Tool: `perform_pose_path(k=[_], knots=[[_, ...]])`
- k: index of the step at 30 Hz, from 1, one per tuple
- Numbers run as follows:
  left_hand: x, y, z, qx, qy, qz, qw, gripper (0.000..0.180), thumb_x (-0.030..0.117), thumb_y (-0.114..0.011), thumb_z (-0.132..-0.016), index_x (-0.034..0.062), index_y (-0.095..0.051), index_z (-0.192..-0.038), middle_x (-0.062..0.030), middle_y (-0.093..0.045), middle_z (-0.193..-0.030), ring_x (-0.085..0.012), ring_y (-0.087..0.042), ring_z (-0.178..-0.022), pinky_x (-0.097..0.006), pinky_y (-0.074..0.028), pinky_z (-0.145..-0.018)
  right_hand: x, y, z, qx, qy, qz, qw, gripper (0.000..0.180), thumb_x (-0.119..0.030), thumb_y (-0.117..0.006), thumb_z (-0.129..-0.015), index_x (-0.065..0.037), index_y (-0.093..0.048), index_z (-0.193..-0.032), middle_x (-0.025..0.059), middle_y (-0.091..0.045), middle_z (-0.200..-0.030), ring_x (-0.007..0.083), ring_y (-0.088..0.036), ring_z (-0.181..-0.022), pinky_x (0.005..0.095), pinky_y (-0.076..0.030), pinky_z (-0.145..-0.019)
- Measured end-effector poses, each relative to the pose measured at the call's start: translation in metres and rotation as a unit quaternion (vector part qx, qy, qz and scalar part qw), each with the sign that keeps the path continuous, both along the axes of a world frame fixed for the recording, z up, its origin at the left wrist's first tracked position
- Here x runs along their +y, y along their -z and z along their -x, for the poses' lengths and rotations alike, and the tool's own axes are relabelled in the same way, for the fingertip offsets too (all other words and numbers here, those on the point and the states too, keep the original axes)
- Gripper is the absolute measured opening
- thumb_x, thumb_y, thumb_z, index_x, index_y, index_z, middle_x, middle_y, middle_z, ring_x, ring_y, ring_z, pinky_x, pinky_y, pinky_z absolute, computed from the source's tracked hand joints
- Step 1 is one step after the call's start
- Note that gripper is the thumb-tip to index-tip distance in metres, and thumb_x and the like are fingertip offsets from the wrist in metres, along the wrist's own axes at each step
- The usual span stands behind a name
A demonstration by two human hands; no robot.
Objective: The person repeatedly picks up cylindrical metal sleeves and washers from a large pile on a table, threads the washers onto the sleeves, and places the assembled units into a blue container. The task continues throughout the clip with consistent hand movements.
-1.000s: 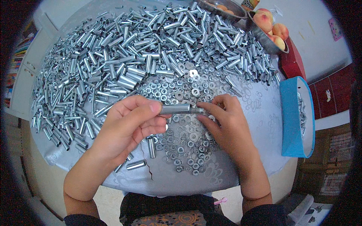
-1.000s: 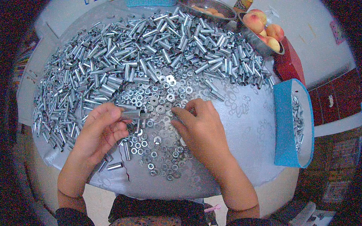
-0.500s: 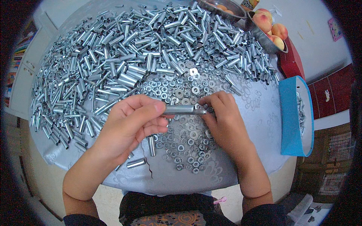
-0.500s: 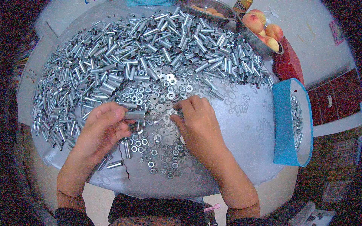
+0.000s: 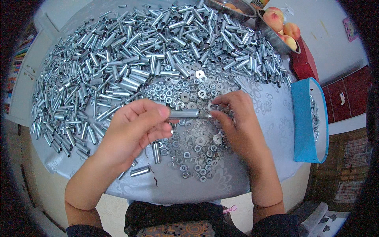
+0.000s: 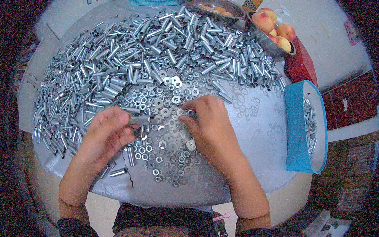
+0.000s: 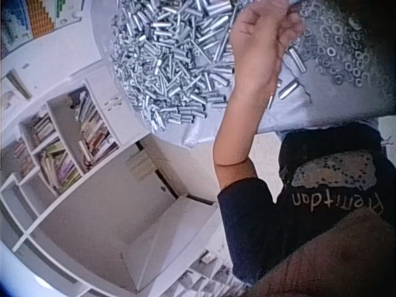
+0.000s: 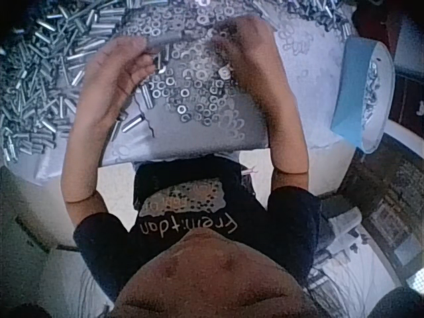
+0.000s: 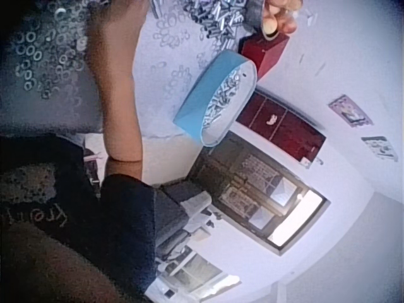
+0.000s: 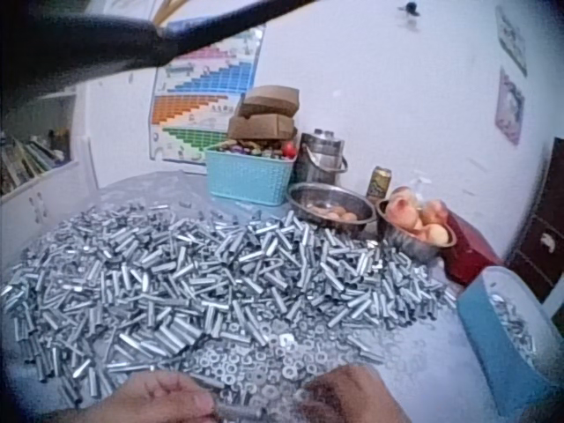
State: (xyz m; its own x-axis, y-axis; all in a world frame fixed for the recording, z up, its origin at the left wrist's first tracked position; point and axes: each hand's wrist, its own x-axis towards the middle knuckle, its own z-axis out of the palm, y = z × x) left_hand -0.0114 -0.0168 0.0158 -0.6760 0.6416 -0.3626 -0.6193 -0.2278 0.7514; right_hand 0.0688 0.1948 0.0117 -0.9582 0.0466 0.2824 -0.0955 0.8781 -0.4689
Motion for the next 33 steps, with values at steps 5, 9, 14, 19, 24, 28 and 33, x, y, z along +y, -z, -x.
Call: perform_pose_path(k=[5,9,14,19,24,28,33], knots=[[-0.001,-0.002,-0.003,-0.005,0.02,0.015,1.0,0.014,0.01,-0.058,-0.082,-0.001,-0.057,-0.09,-0.0076,-0.061,-0.082,-0.0123,-0.06,-0.071,-0.025,-0.051,-0.068,-0.007,-0.018,-0.008,0.041,-0.003,0.174,0.984,0.024,-0.011,-0.067,-0.07,-0.005,-0.056,-0.091,0.0093,-0.051,-0.086,0.0219,-0.049,-0.079,0.0301,-0.041,-0.072],[0.0,-0.001,-0.004,-0.006,0.023,0.006,1.0,0.014,0.011,-0.058,-0.082,-0.0008,-0.057,-0.09,-0.0071,-0.061,-0.083,-0.0124,-0.06,-0.074,-0.025,-0.051,-0.07,-0.009,-0.022,-0.011,0.054,-0.037,0.211,0.975,0.027,-0.01,-0.069,-0.068,-0.006,-0.056,-0.091,0.0079,-0.052,-0.086,0.0199,-0.049,-0.076,0.029,-0.041,-0.068],[0.0,0.002,-0.004,-0.004,0.027,-0.007,1.0,0.014,0.011,-0.057,-0.082,-0.001,-0.057,-0.09,-0.0072,-0.06,-0.083,-0.0126,-0.06,-0.074,-0.026,-0.051,-0.07,-0.013,-0.019,-0.011,0.049,-0.067,0.192,0.978,0.029,-0.009,-0.07,-0.066,-0.006,-0.057,-0.091,0.0073,-0.053,-0.087,0.0202,-0.05,-0.076,0.0292,-0.042,-0.068],[0.002,0.002,-0.005,0.014,0.054,0.006,0.998,0.017,0.013,-0.058,-0.083,-0.0017,-0.056,-0.092,-0.0108,-0.061,-0.084,-0.0154,-0.061,-0.076,-0.027,-0.051,-0.072,-0.021,-0.019,-0.011,0.052,-0.079,0.184,0.978,0.026,-0.008,-0.071,-0.066,-0.006,-0.059,-0.089,0.0072,-0.054,-0.086,0.0203,-0.051,-0.078,0.0292,-0.042,-0.067],[0.002,0.002,-0.003,0.032,0.09,0.019,0.995,0.022,0.012,-0.057,-0.083,-0.0028,-0.053,-0.098,-0.0135,-0.062,-0.087,-0.018,-0.062,-0.08,-0.029,-0.051,-0.074,-0.022,-0.018,-0.014,0.068,-0.073,0.179,0.979,0.031,-0.009,-0.072,-0.064,-0.007,-0.059,-0.092,0.0072,-0.055,-0.086,0.0196,-0.052,-0.077,0.0279,-0.043,-0.066],[0.001,0.006,-0.003,0.002,0.084,-0.017,0.996,0.023,0.012,-0.055,-0.084,-0.0023,-0.052,-0.103,-0.0129,-0.062,-0.087,-0.0177,-0.062,-0.08,-0.028,-0.051,-0.074,-0.026,-0.024,-0.015,0.109,-0.051,0.197,0.973,0.035,-0.009,-0.074,-0.062,-0.007,-0.06,-0.094,0.0068,-0.055,-0.086,0.0189,-0.052,-0.077,0.0268,-0.043,-0.064],[0.0,0.006,-0.001,-0.001,0.034,-0.038,0.999,0.022,0.012,-0.054,-0.085,-0.0013,-0.052,-0.103,-0.0122,-0.061,-0.09,-0.0143,-0.061,-0.077,-0.027,-0.051,-0.073,-0.016,-0.026,-0.018,0.074,-0.029,0.13,0.988,0.032,-0.011,-0.072,-0.064,-0.008,-0.06,-0.093,0.0076,-0.054,-0.084,0.0221,-0.052,-0.077,0.0306,-0.043,-0.066]])
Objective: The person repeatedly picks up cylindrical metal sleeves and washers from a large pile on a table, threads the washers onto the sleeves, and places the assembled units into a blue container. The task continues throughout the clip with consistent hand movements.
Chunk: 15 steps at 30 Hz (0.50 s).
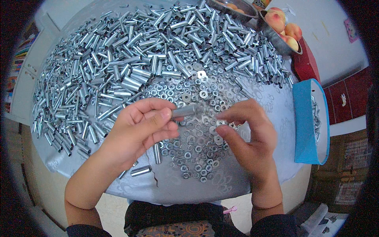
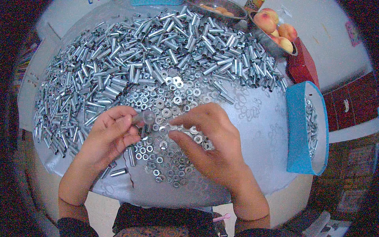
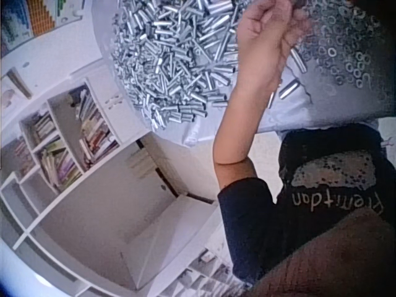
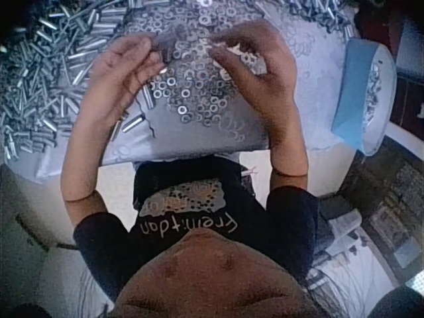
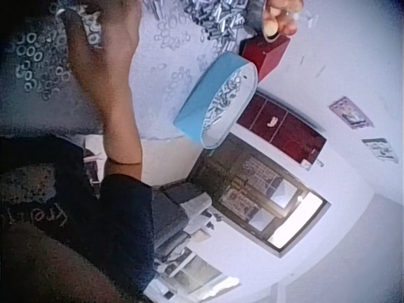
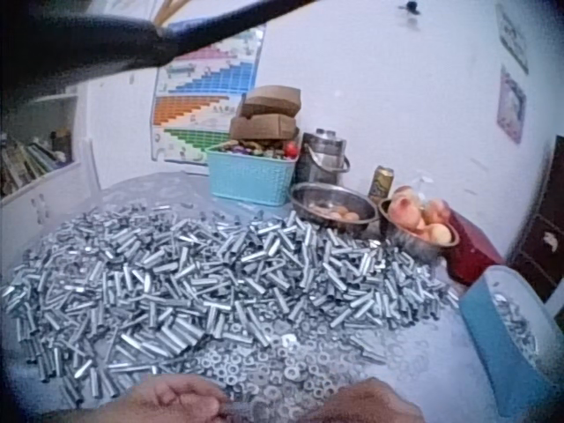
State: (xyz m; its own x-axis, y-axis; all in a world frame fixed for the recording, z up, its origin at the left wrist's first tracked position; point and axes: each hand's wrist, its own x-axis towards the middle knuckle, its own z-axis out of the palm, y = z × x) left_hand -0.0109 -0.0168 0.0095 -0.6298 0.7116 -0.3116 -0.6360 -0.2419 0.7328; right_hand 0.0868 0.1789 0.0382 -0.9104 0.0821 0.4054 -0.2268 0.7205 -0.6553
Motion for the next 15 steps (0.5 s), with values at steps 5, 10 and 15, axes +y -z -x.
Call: perform_pose_path(k=[5,10,15], knots=[[-0.001,-0.001,0.002,-0.02,-0.019,-0.01,1.0,0.02,0.012,-0.055,-0.085,-0.0004,-0.053,-0.101,-0.0125,-0.06,-0.093,-0.0119,-0.059,-0.077,-0.026,-0.051,-0.072,0.007,0.015,0.008,-0.064,-0.066,-0.153,0.984,0.023,-0.014,-0.067,-0.067,-0.008,-0.06,-0.089,0.0092,-0.054,-0.081,0.0274,-0.051,-0.077,0.0375,-0.04,-0.069],[-0.001,-0.001,0.0,-0.036,-0.006,-0.012,0.999,0.021,0.012,-0.055,-0.085,-0.0001,-0.053,-0.102,-0.0131,-0.06,-0.094,-0.0113,-0.059,-0.076,-0.025,-0.051,-0.073,0.002,0.025,0.012,-0.052,-0.056,-0.199,0.977,0.023,-0.014,-0.07,-0.065,-0.007,-0.062,-0.085,0.0076,-0.054,-0.076,0.0253,-0.052,-0.073,0.0349,-0.04,-0.066],[-0.002,-0.003,0.001,-0.029,0.0,-0.016,0.999,0.022,0.013,-0.055,-0.085,-0.0002,-0.053,-0.102,-0.0132,-0.06,-0.094,-0.0105,-0.059,-0.075,-0.025,-0.05,-0.073,-0.002,0.025,0.012,-0.06,-0.04,-0.218,0.973,0.02,-0.014,-0.069,-0.065,-0.008,-0.061,-0.081,0.0065,-0.054,-0.075,0.0244,-0.052,-0.072,0.0353,-0.039,-0.064]])
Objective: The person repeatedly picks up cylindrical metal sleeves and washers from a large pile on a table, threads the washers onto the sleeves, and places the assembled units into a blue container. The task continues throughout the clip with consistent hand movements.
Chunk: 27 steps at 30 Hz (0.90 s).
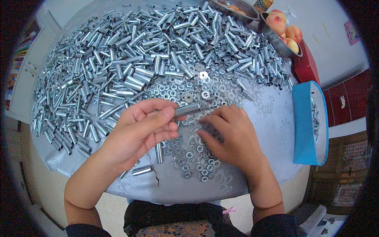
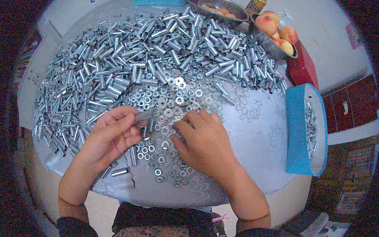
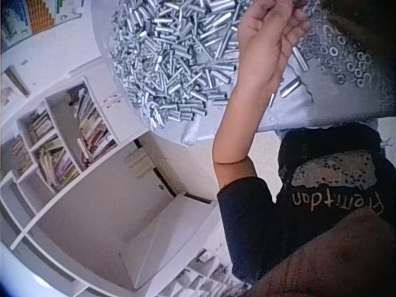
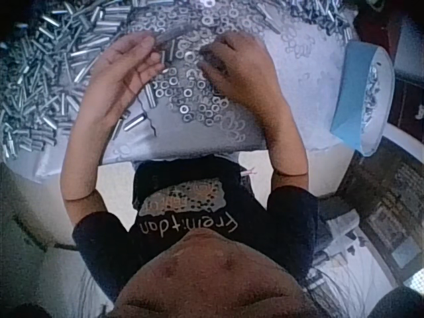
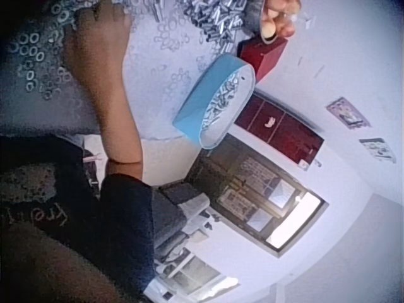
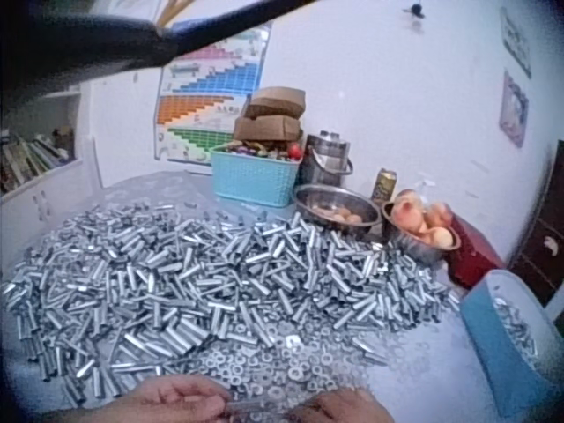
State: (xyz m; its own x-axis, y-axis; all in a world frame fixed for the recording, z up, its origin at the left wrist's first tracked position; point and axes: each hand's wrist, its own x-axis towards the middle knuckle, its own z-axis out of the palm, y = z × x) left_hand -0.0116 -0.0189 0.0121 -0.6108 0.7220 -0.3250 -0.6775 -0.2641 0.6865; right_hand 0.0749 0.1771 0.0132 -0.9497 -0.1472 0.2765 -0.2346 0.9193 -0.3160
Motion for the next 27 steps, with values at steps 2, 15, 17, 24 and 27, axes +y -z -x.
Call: perform_pose_path(k=[2,15,17,24,27], knots=[[0.0,-0.001,0.0,0.007,0.001,0.002,1.0,0.022,0.013,-0.055,-0.085,-0.0004,-0.053,-0.102,-0.0132,-0.06,-0.094,-0.0102,-0.058,-0.075,-0.025,-0.05,-0.073,-0.002,0.002,0.0,-0.001,0.01,-0.012,1.0,0.018,-0.014,-0.069,-0.065,-0.008,-0.061,-0.08,0.0063,-0.054,-0.074,0.0243,-0.052,-0.072,0.0356,-0.039,-0.063],[0.002,0.001,0.0,0.0,0.003,0.027,1.0,0.022,0.013,-0.056,-0.084,0.0007,-0.053,-0.102,-0.0108,-0.061,-0.092,-0.0094,-0.058,-0.073,-0.025,-0.051,-0.07,-0.001,0.004,-0.002,-0.045,0.012,0.08,0.996,0.013,-0.009,-0.063,-0.071,-0.003,-0.055,-0.08,0.011,-0.052,-0.078,0.0291,-0.05,-0.076,0.0363,-0.04,-0.067],[0.003,0.002,-0.001,0.0,-0.007,0.046,0.999,0.021,0.013,-0.056,-0.084,0.0023,-0.054,-0.102,-0.0112,-0.061,-0.09,-0.0093,-0.059,-0.068,-0.025,-0.052,-0.066,0.0,0.001,-0.001,-0.061,0.014,0.096,0.993,0.013,-0.008,-0.062,-0.071,-0.003,-0.055,-0.08,0.0112,-0.052,-0.078,0.0295,-0.05,-0.076,0.0364,-0.04,-0.068],[0.002,0.003,0.0,0.001,0.018,0.043,0.999,0.023,0.013,-0.057,-0.084,0.0002,-0.053,-0.102,-0.008,-0.06,-0.09,-0.0101,-0.058,-0.075,-0.025,-0.051,-0.072,0.002,-0.013,-0.004,-0.067,0.096,0.201,0.973,0.01,-0.011,-0.059,-0.077,-0.003,-0.056,-0.082,0.0121,-0.057,-0.078,0.0276,-0.056,-0.074,0.0357,-0.045,-0.066],[0.002,0.003,0.0,0.001,0.021,0.057,0.998,0.022,0.013,-0.057,-0.084,-0.0002,-0.053,-0.101,-0.0082,-0.06,-0.09,-0.0109,-0.058,-0.075,-0.025,-0.051,-0.072,-0.001,-0.016,-0.007,-0.011,0.096,0.258,0.961,0.011,-0.009,-0.063,-0.075,-0.003,-0.057,-0.083,0.0113,-0.059,-0.078,0.0224,-0.059,-0.071,0.0305,-0.046,-0.061]])
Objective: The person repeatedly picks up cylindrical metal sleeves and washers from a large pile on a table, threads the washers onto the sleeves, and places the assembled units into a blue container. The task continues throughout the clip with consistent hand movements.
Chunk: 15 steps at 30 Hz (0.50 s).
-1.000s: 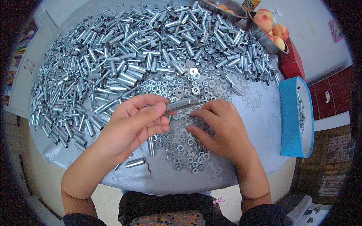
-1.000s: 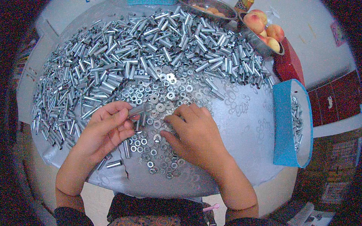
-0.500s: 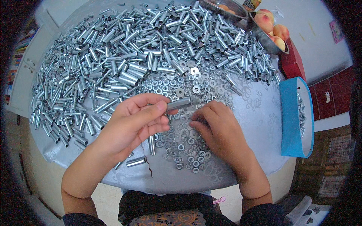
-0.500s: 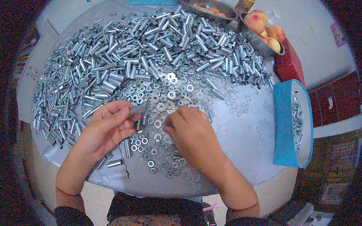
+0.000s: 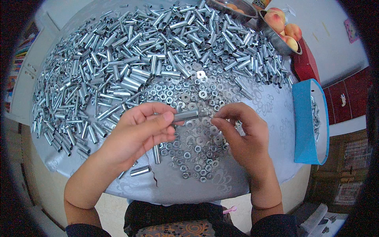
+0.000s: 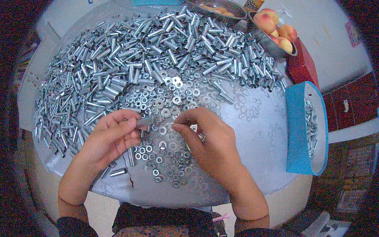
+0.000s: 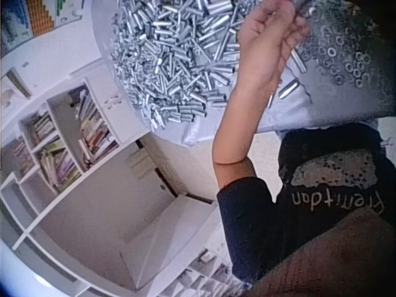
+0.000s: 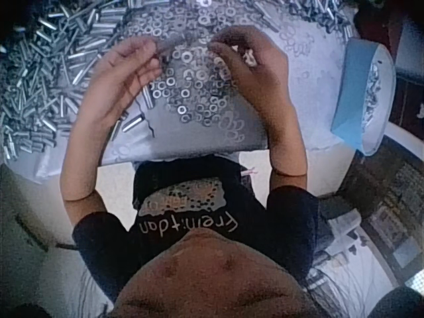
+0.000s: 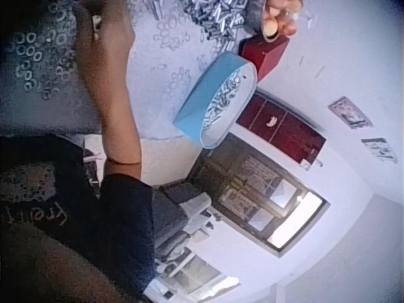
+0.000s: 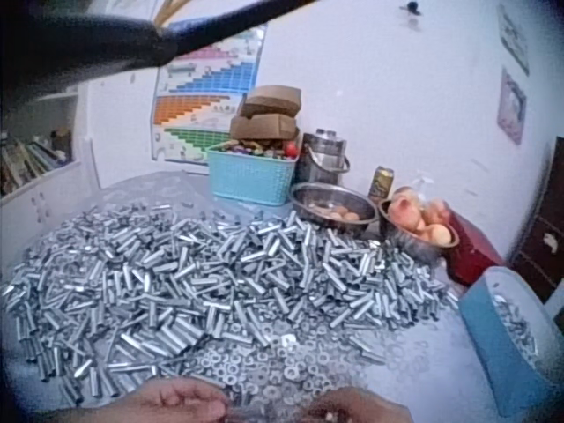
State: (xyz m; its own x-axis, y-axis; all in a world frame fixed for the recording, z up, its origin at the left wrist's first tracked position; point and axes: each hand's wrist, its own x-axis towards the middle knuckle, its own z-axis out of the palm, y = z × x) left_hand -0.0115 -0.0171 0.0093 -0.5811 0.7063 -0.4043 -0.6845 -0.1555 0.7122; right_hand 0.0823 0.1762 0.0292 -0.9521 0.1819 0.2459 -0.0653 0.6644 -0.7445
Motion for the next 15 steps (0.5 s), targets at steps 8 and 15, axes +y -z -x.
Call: perform_pose_path(k=[8,15], knots=[[0.0031,0.0013,-0.0034,0.03,0.006,0.008,0.999,0.022,0.012,-0.057,-0.083,-0.0029,-0.053,-0.1,-0.0084,-0.06,-0.087,-0.0134,-0.06,-0.076,-0.025,-0.05,-0.072,-0.0046,0.0071,-0.002,0.129,0.021,0.099,0.986,0.016,0.001,-0.067,-0.069,-0.002,-0.059,-0.083,0.0079,-0.061,-0.079,0.0153,-0.061,-0.072,0.0246,-0.049,-0.064],[0.002,0.0018,-0.0046,0.049,0.006,0.028,0.998,0.022,0.012,-0.057,-0.083,-0.0035,-0.053,-0.099,-0.0107,-0.061,-0.088,-0.015,-0.061,-0.077,-0.026,-0.051,-0.072,-0.0046,0.0063,-0.0017,0.171,-0.009,-0.01,0.985,0.019,0.003,-0.066,-0.069,-0.004,-0.061,-0.086,0.0082,-0.062,-0.083,0.0195,-0.061,-0.075,0.0269,-0.048,-0.067]])
